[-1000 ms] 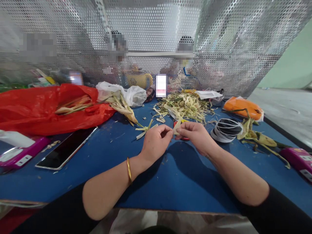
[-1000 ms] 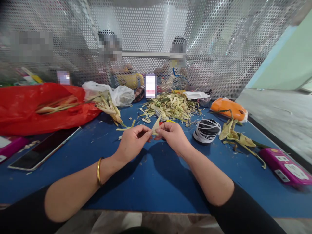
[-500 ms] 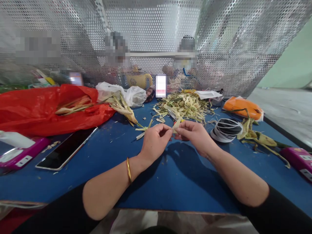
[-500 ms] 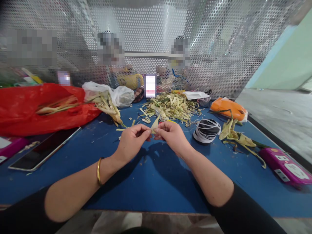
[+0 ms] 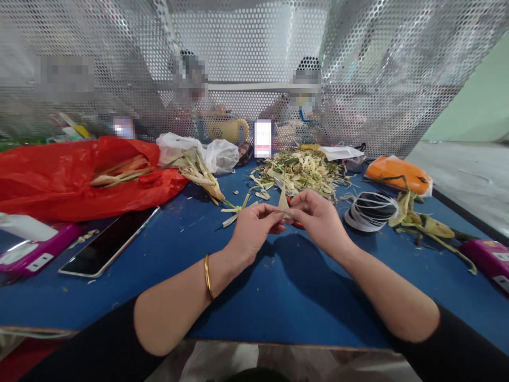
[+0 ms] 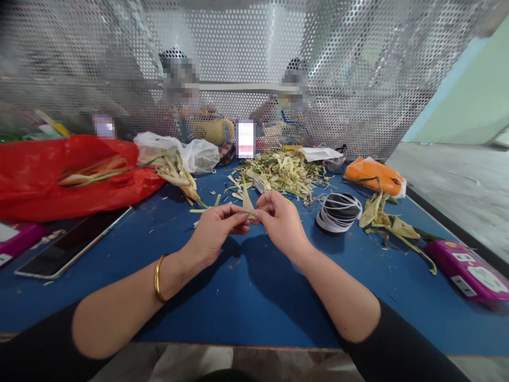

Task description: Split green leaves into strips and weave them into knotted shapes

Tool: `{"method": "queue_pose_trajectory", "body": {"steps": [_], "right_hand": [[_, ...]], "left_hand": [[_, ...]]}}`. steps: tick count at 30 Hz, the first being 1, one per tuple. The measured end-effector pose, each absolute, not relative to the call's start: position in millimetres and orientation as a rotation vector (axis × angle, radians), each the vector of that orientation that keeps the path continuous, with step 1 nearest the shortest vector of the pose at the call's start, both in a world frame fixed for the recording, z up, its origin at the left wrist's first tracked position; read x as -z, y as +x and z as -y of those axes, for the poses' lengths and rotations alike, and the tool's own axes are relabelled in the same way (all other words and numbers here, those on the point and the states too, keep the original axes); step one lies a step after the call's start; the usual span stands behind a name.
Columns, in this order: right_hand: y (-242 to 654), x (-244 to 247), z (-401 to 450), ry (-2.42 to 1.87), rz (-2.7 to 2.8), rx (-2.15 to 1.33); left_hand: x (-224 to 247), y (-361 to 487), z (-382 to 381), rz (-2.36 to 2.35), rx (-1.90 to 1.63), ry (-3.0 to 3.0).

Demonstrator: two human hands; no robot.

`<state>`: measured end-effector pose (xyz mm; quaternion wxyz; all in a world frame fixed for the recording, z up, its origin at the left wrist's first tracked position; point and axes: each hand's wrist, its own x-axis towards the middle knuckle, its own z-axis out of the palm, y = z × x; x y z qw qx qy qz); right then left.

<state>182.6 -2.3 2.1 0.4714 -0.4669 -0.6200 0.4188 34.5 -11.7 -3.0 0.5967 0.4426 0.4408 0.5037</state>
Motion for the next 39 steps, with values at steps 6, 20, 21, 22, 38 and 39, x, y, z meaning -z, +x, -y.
{"method": "queue_pose_trajectory", "body": {"steps": [6,20,21,22,38,39], "right_hand": [[187.4,-3.1,6.1,-1.089,1.906,-0.482],[183.6,-2.7,6.5,-1.081,1.944,-0.418],[183.5,-2.6,6.9,-1.108,1.931,-0.445],[183.6,-2.4,7.0,-1.136,1.921,-0.475],[181.9,3.4,5.5,-1.146,1.678,-0.827],[182.2,2.8,5.8,-1.130,1.698,-0.817]], "left_hand": [[4.2,32.4,9.8,-0.992,-1.201,0.872],[3.6,34.2,13.2,-1.035,-1.191,0.891],[3.9,35.0,13.5,-1.046,-1.213,0.914],[4.4,35.8,13.8,-1.058,-1.231,0.934],[5.3,35.9,13.6,-1.099,-1.237,1.121],[5.3,35.3,13.1,-1.101,-1.234,1.080]]}}
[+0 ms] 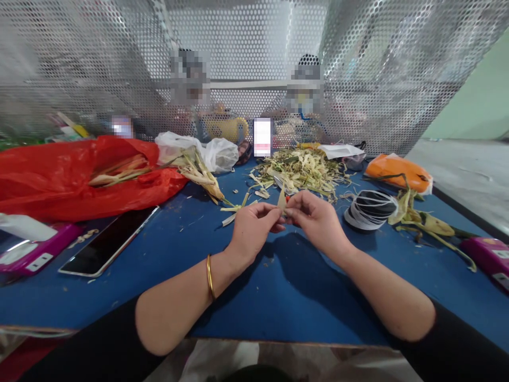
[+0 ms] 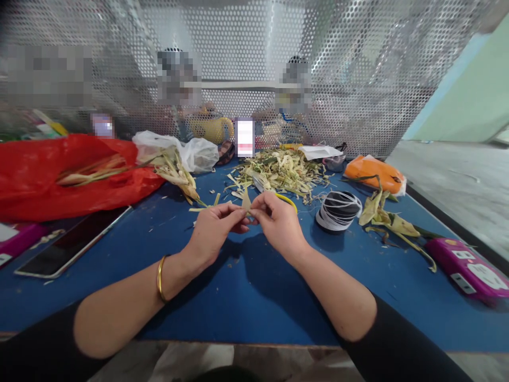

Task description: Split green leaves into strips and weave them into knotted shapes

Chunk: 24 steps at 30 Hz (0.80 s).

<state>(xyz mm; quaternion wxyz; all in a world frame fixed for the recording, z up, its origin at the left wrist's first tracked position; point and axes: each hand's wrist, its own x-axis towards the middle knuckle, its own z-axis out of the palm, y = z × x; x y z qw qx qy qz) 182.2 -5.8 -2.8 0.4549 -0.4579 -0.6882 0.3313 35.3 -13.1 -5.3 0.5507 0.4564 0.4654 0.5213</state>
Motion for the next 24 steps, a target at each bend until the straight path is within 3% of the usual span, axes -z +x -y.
{"method": "queue_pose_trajectory", "body": {"steps": [9,24], "right_hand": [[185.8,-4.5,6.8,-1.040,1.956,-0.448],[181.9,1.1,3.9,-1.182,1.523,-0.949]], "left_hand": [[4.1,32.1,11.4,-0.993,-1.147,0.825],[4.7,35.4,14.0,-1.059,-1.243,1.100]]}}
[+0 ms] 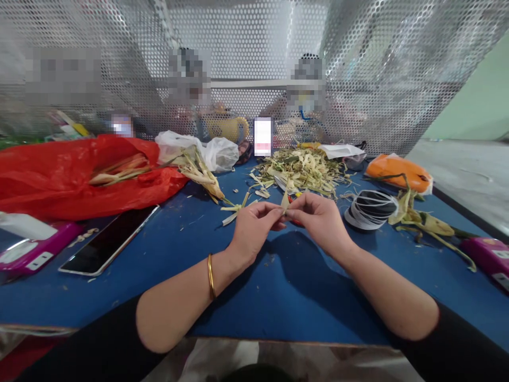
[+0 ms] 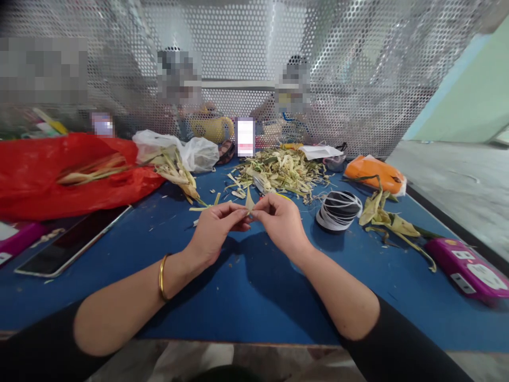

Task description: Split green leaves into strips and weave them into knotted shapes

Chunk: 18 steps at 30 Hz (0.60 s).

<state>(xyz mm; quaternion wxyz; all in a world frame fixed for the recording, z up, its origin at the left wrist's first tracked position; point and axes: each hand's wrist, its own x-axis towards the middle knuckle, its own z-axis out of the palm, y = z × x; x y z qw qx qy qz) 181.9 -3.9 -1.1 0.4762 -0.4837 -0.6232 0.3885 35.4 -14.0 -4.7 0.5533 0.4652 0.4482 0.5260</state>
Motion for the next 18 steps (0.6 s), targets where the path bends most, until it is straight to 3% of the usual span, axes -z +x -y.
{"method": "queue_pose_trajectory", "body": {"steps": [7,14,18], "right_hand": [[178.8,0.6,2.7,-1.125,1.420,-1.090],[186.6,-5.8,0.7,-1.158,1.654,-1.107],[186.0,-7.5,2.3,-1.176,1.562,-1.121]], "left_hand": [[7.7,34.7,13.7,-1.103,-1.217,1.269],[-0.9,23.7,11.3,-1.277,-1.152,1.741],[-0.7,25.2,9.2,-1.168,-1.201,1.513]]}}
